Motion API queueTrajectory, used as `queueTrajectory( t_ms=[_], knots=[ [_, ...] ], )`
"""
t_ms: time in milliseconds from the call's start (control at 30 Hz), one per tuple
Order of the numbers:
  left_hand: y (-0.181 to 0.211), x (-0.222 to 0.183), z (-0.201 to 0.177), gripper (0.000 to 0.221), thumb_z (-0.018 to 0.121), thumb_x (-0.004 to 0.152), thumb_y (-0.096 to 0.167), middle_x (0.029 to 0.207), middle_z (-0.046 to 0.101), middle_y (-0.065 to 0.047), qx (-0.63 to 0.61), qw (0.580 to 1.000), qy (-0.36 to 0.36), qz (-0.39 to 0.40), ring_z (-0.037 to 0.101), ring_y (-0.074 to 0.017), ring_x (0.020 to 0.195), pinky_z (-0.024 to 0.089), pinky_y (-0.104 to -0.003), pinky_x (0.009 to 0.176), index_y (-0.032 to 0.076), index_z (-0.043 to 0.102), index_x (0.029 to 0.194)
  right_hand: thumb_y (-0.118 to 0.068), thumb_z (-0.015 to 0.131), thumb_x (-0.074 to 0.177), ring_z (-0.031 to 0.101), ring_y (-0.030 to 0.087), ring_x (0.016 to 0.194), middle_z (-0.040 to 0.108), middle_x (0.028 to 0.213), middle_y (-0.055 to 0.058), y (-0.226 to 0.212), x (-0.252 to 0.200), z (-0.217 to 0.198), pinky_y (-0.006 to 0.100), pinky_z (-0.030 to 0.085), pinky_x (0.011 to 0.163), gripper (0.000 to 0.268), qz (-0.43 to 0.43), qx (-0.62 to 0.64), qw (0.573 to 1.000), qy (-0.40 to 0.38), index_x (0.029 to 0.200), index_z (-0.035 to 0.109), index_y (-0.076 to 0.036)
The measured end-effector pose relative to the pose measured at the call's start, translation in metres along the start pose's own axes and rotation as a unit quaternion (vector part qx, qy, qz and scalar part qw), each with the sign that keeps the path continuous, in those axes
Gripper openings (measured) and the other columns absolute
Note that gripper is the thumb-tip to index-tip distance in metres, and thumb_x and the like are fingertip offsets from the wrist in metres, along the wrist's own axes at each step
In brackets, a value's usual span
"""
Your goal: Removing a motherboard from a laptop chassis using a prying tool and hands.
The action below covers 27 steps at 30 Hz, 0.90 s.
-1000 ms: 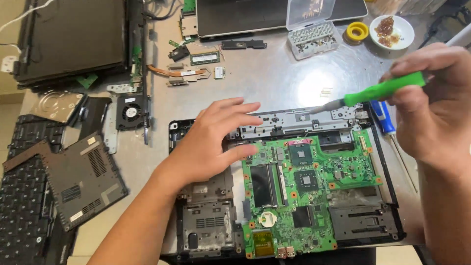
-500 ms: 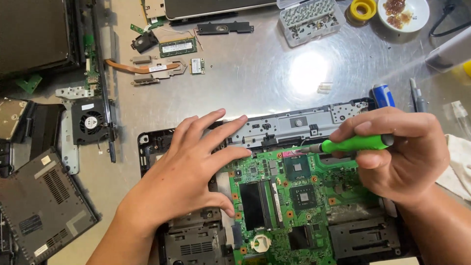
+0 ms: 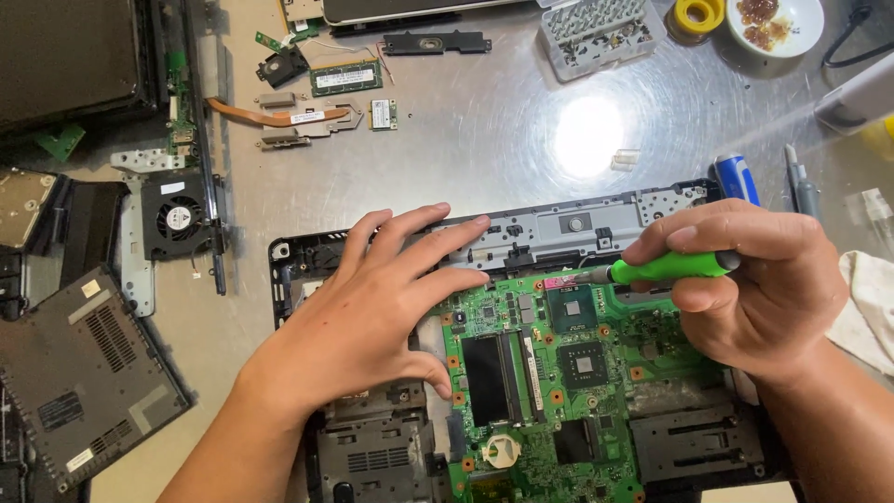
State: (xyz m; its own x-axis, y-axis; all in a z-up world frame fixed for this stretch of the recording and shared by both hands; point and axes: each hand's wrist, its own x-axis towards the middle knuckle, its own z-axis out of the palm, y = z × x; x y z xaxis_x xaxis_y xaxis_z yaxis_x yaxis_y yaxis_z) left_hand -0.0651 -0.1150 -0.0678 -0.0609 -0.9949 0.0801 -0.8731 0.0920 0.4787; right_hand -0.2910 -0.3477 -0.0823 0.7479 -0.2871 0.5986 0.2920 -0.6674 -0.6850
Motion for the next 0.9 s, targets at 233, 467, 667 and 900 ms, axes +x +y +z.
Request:
queueTrajectory(
  t_ms=[233, 467, 667, 900],
  knots=[
    [-0.003, 0.002, 0.001, 0.101, 0.106, 0.049, 0.045, 0.164, 0.036, -0.010, -0.020, 1.000, -0.006, -0.005, 0.025, -0.0385, 0.151, 0.016, -0.071, 0.114, 0.013, 0.063, 0.134, -0.035, 0.049, 0.099, 0.079, 0.027, 0.080, 0.068, 0.088, 0.020, -0.002, 0.002, -0.001, 0.032, 0.067, 0.070, 0.039, -0.045, -0.045, 0.998, -0.027, 0.108, 0.050, 0.003],
    [-0.003, 0.001, 0.000, 0.098, 0.106, 0.050, 0.044, 0.164, 0.037, -0.008, -0.045, 0.999, -0.013, -0.012, 0.024, -0.0357, 0.152, 0.016, -0.066, 0.115, 0.014, 0.065, 0.133, -0.036, 0.050, 0.101, 0.078, 0.027, 0.078, 0.070, 0.090, 0.022, 0.002, 0.007, 0.002, 0.030, 0.065, 0.066, 0.041, -0.049, -0.024, 0.998, -0.012, 0.112, 0.050, 0.005],
    [-0.004, 0.002, 0.000, 0.096, 0.105, 0.051, 0.042, 0.165, 0.035, -0.006, -0.052, 0.998, -0.023, -0.026, 0.023, -0.0350, 0.151, 0.014, -0.065, 0.115, 0.017, 0.066, 0.134, -0.037, 0.049, 0.102, 0.077, 0.024, 0.071, 0.072, 0.088, 0.018, 0.000, 0.011, 0.003, 0.027, 0.060, 0.059, 0.041, -0.071, -0.045, 0.996, -0.017, 0.110, 0.051, 0.003],
    [-0.004, 0.001, 0.000, 0.094, 0.105, 0.052, 0.042, 0.166, 0.032, -0.006, -0.053, 0.998, -0.020, -0.019, 0.023, -0.0356, 0.150, 0.018, -0.062, 0.114, 0.018, 0.066, 0.135, -0.034, 0.054, 0.100, 0.078, 0.028, 0.080, 0.070, 0.091, 0.022, 0.002, 0.007, 0.004, 0.032, 0.067, 0.067, 0.039, -0.065, -0.011, 0.998, -0.026, 0.112, 0.053, 0.003]
  ],
)
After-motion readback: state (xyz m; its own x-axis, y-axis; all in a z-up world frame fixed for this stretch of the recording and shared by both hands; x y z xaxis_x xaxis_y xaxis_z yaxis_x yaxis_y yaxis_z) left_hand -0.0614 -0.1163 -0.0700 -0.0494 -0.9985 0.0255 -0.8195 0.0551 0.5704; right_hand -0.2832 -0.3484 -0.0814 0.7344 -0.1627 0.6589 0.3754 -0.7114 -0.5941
